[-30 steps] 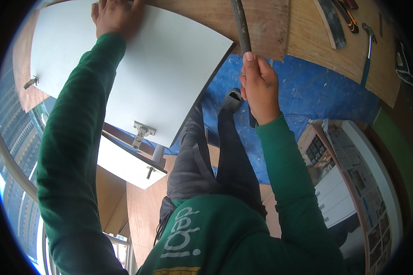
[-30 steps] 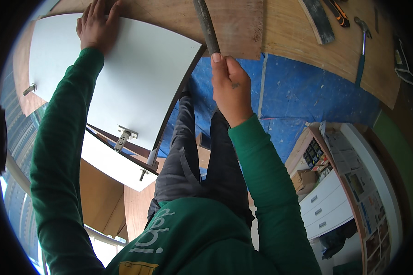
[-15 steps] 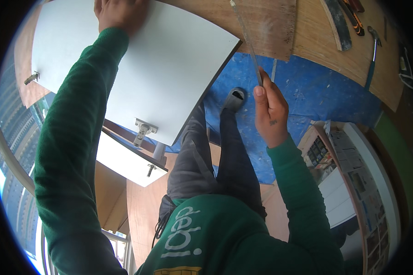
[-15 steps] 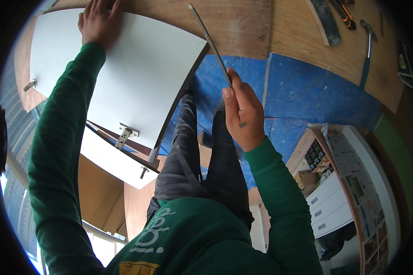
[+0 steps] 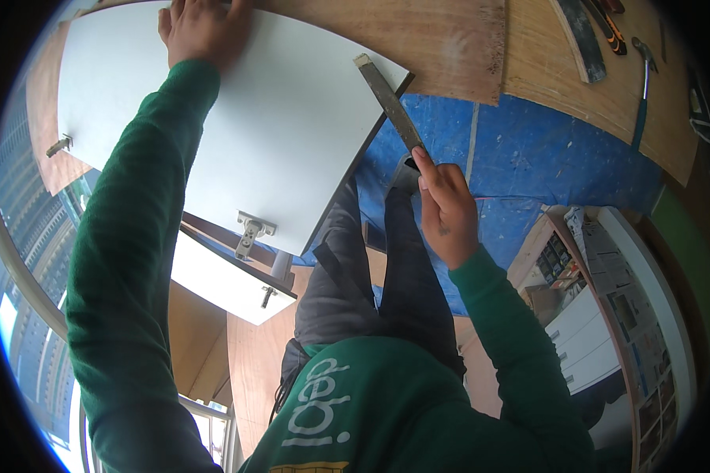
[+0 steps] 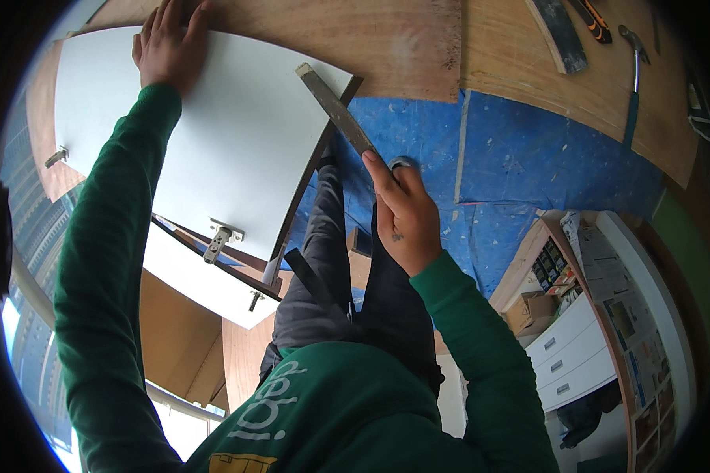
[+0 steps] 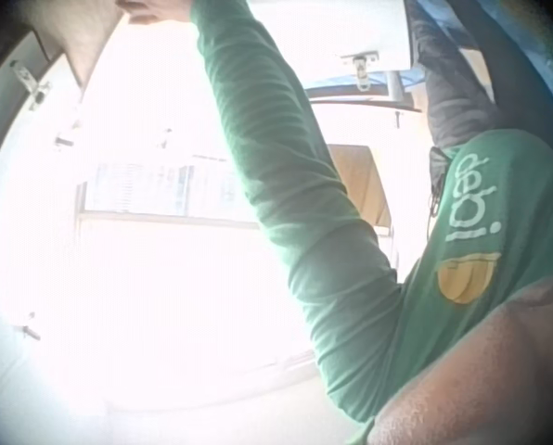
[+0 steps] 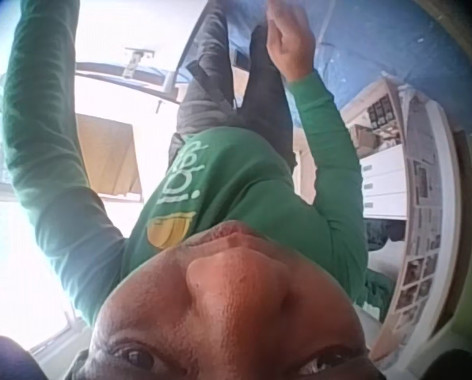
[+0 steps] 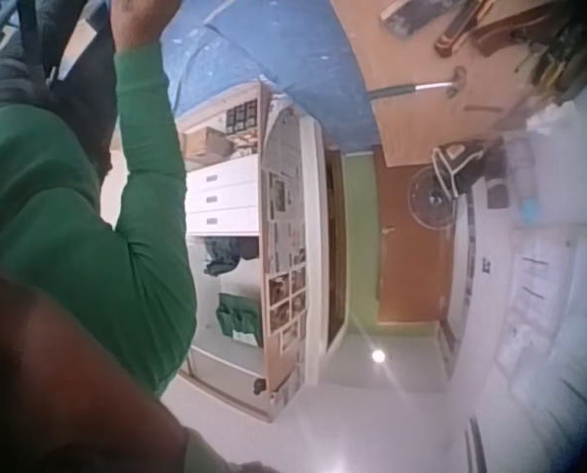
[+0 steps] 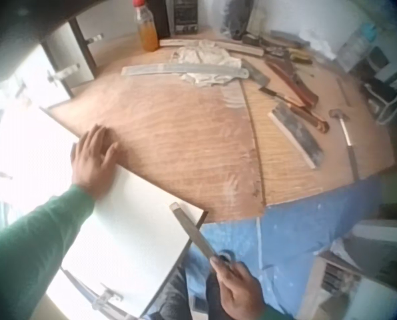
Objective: The person sands the edges of a white cabinet door with a sanding block, then uses a chisel to clean the edge, and finally uses a utility knife to trim the edge. The person repeats these steps on another cabinet door.
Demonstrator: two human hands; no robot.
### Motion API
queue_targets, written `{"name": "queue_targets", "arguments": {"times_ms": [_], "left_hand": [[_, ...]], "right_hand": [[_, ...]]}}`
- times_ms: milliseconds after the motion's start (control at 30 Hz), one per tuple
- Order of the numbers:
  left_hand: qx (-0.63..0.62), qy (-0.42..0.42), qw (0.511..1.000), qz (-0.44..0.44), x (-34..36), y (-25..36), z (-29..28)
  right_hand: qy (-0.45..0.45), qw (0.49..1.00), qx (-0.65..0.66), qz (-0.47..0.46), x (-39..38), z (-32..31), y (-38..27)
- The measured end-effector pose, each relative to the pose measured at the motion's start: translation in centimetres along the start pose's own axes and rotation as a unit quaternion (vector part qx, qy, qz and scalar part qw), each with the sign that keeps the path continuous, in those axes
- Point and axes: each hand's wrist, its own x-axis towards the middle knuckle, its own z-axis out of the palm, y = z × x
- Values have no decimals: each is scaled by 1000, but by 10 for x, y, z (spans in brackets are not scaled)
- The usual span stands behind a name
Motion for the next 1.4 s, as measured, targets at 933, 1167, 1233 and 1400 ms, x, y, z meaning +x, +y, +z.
{"name": "queue_targets", "arguments": {"times_ms": [933, 1167, 1233, 1400], "left_hand": [[5, -8, 1000, -4, -2, 1, -3], [-2, 6, 1000, 4, 0, -3, 3], [-7, 14, 1000, 7, -1, -2, 4], [-5, 28, 1000, 11, 1, -5, 6]], "right_hand": [[35, 999, 26, -18, 21, -2, 4], [31, 999, 9, -9, 16, -2, 7], [30, 1000, 4, -7, 9, -5, 7], [49, 998, 8, -26, 53, -7, 4]]}}
